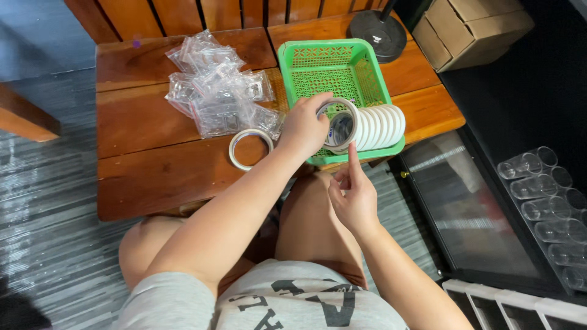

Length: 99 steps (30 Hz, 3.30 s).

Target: The person unpacks a plastic bag containing small clear plastic bags and places them on a wooden chair. They then pick up a stack of clear adhesive tape rolls and place them one by one into a green plastic basket.

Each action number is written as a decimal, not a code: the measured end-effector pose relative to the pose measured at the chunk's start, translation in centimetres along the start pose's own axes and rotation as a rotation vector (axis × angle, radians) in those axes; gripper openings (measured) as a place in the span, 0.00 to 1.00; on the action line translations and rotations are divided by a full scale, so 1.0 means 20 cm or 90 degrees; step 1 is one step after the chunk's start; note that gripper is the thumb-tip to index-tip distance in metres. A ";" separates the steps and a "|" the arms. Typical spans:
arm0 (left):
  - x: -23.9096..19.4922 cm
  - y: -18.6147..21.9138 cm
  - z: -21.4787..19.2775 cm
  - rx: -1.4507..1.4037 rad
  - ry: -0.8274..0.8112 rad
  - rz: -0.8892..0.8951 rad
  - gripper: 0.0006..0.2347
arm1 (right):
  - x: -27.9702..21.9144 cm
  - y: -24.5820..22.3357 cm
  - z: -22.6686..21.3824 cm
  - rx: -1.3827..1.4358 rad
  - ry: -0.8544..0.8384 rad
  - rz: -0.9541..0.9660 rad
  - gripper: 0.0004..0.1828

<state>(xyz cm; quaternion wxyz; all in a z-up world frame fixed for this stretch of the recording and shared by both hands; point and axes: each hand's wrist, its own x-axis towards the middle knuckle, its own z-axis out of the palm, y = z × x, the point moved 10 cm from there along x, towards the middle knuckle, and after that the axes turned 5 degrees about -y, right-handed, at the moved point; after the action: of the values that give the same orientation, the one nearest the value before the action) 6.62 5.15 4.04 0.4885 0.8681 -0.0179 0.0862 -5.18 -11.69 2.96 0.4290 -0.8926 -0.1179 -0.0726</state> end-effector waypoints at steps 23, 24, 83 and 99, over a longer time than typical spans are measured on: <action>0.02 -0.14 0.35 -0.151 -0.187 -0.311 0.36 | 0.02 0.03 0.06 -0.169 -0.186 0.179 0.51; 0.01 -0.14 0.35 -0.153 -0.188 -0.315 0.36 | 0.02 0.04 0.07 -0.171 -0.189 0.180 0.52; -0.57 -0.92 -0.63 -0.098 0.160 -0.276 0.12 | 0.13 0.16 0.93 0.435 -0.381 0.220 0.47; -0.58 -0.87 -0.64 -0.062 0.145 -0.271 0.11 | 0.15 0.19 0.94 0.420 -0.395 0.228 0.36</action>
<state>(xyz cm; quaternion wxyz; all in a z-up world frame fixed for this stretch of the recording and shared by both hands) -4.47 24.56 -6.00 0.5359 0.8125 0.2161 0.0775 -0.66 1.16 -10.74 0.6393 -0.6950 -0.1018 0.3129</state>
